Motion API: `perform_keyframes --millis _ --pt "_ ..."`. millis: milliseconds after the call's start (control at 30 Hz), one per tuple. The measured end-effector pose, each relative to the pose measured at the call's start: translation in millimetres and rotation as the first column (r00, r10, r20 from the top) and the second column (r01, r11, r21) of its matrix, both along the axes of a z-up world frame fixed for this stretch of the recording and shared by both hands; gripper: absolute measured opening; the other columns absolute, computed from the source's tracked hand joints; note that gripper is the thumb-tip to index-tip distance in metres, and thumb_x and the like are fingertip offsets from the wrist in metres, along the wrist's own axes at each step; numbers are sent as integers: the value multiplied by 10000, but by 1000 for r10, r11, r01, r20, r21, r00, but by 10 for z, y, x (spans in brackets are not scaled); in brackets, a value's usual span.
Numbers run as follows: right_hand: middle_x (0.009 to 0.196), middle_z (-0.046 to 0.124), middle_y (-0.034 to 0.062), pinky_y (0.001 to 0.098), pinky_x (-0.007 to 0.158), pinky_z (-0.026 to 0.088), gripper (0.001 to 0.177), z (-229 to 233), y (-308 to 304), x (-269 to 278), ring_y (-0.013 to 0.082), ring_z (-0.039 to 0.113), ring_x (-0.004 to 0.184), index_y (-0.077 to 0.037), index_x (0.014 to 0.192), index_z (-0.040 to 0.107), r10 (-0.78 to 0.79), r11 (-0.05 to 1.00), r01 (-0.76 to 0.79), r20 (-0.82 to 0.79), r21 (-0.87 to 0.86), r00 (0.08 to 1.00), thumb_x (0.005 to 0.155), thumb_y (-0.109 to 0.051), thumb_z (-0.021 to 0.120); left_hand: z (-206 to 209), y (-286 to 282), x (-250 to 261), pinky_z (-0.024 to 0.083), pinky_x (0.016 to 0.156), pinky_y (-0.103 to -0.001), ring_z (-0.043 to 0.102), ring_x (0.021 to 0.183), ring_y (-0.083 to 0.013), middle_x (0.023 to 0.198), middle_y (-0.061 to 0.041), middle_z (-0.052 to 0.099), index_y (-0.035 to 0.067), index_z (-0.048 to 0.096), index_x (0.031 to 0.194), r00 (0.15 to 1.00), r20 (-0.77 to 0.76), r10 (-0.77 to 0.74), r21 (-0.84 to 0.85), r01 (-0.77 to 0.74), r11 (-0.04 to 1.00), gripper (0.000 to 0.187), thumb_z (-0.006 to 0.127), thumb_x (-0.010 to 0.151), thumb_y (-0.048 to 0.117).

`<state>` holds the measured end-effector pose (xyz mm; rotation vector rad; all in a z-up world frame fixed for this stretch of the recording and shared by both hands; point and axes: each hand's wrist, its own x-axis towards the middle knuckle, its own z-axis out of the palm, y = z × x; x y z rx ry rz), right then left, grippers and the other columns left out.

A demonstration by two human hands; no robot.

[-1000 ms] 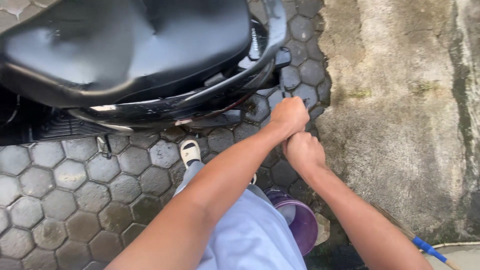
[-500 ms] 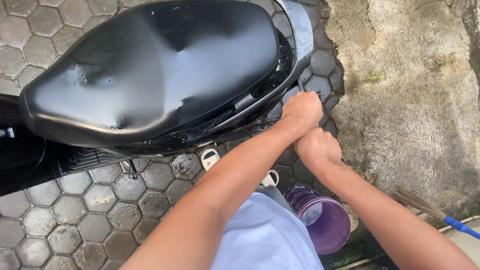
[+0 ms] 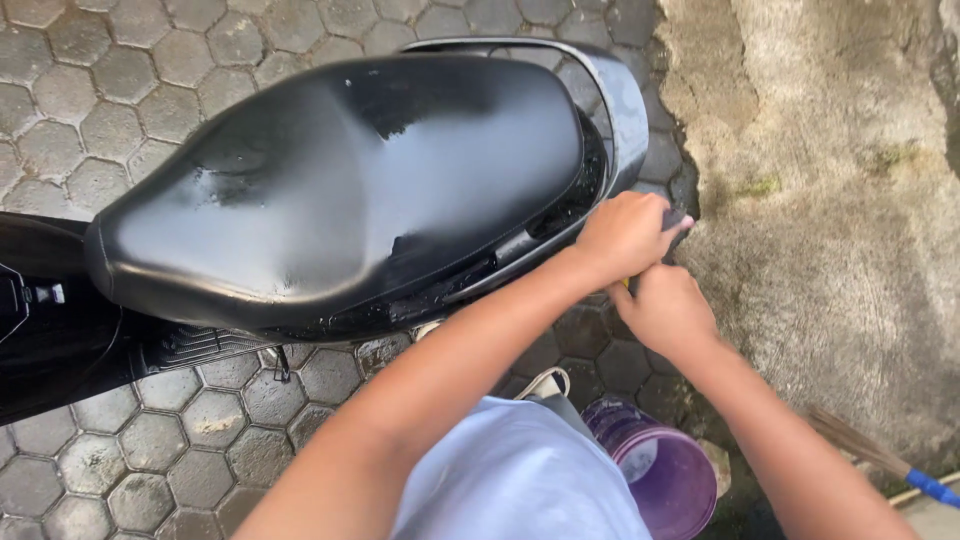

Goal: Washing a scooter with a hose and wiping the seat with a cloth.

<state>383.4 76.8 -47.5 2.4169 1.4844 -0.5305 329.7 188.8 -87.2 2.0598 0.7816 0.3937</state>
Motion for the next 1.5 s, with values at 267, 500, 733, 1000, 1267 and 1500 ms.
perform_keyframes --millis 267,500,733,1000,1267,1500 --pt "846 649 41 274 572 512 410 305 -45 -95 107 619 654 -28 1227 481 -16 735 557 -811 387 585 902 -76 726 354 628 -1178 582 861 -314 602 1106 -123 1202 -15 630 123 594 1305 888 455 62 -627 270 731 397 604 993 369" --pt "1117 670 42 275 700 596 569 531 270 -484 83 668 906 -113 1435 424 63 615 684 -890 392 453 903 -97 626 276 618 -1561 547 827 -283 633 942 -120 1020 -21 682 39 672 1132 873 457 171 -600 161 784 249 758 904 89" --pt "1169 706 134 263 973 491 269 174 284 -208 133 644 1097 -12 1309 574 262 584 444 -675 679 690 1050 -71 615 530 558 -1714 506 752 -279 584 831 -96 892 -11 640 50 605 991 843 411 347 -414 -166 895 200 761 867 41" --pt "1031 655 182 336 730 587 342 234 207 690 233 706 826 -132 1261 435 379 225 908 -891 352 251 977 -17 586 751 299 -1795 472 702 -268 547 771 -94 852 -21 622 65 555 998 785 304 540 -336 -442 832 187 719 910 73" --pt "1409 455 227 409 1006 469 636 476 140 1020 323 536 1218 -87 1460 460 152 512 139 -249 848 956 910 -191 761 1208 -124 -908 529 811 -255 570 894 -60 937 14 573 69 516 1047 695 573 434 -553 -63 831 112 612 991 86" --pt "1199 677 61 320 965 518 400 790 78 997 137 640 1082 -19 1327 578 476 777 488 -879 397 -43 944 -95 662 1543 -336 -416 482 740 -279 509 854 -76 912 7 536 51 507 1089 799 579 163 -185 -66 980 180 652 986 79"
